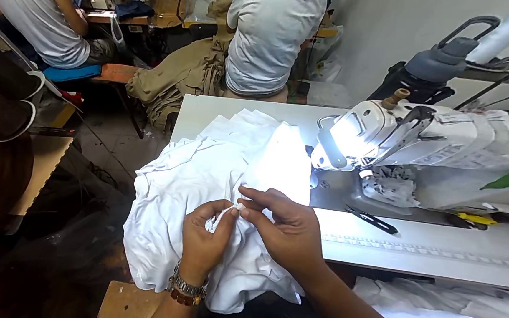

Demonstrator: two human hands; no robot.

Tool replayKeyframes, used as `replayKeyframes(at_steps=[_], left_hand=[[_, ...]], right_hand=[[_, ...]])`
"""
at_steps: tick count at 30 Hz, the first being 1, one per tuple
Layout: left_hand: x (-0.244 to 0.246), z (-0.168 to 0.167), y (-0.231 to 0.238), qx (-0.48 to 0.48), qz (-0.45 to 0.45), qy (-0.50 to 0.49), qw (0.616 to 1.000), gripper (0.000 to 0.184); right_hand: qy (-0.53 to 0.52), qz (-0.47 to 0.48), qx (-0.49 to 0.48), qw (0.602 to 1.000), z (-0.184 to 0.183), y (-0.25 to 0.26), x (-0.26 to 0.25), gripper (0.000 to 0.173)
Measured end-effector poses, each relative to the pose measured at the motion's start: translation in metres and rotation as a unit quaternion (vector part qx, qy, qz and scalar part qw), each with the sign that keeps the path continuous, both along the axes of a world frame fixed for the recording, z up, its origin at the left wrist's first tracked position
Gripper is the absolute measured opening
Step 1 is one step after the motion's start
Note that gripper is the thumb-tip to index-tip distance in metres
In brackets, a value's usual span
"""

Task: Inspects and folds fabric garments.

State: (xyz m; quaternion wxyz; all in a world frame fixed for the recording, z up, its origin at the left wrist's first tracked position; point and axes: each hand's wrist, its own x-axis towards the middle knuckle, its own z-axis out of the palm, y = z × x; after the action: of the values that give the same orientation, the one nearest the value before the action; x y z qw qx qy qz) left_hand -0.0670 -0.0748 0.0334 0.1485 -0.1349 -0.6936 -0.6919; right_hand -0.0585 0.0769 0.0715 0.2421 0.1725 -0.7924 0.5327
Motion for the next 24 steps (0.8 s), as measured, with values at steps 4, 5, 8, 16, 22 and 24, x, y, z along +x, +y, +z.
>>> replayKeyframes(at_steps=[4, 5, 8, 16, 22, 24], left_hand=[[0.002, -0.001, 0.0, 0.036, -0.008, -0.027, 0.999, 0.008], [0.002, -0.002, 0.001, 0.044, -0.009, -0.031, 0.999, 0.008], [0.004, -0.002, 0.002, 0.042, 0.004, -0.038, 0.998, 0.008], [0.002, -0.004, 0.01, 0.046, -0.01, -0.022, 0.999, 0.009], [-0.002, -0.001, 0.032, -0.004, 0.044, -0.006, 0.999, 0.009], [-0.004, -0.007, 0.051, -0.103, 0.056, 0.021, 0.993, 0.014]], right_hand=[[-0.023, 0.022, -0.05, 0.998, 0.0, -0.006, -0.003, 0.029], [-0.025, 0.028, -0.053, 0.998, 0.0, -0.007, -0.004, 0.029], [-0.008, 0.023, -0.008, 1.0, 0.004, -0.01, -0.008, 0.028], [-0.067, 0.087, -0.103, 0.989, 0.022, 0.002, -0.025, 0.037], [-0.288, 0.039, -0.374, 0.88, 0.042, 0.023, -0.05, 0.034], [-0.34, 0.057, -0.357, 0.868, 0.05, 0.024, -0.062, 0.03]])
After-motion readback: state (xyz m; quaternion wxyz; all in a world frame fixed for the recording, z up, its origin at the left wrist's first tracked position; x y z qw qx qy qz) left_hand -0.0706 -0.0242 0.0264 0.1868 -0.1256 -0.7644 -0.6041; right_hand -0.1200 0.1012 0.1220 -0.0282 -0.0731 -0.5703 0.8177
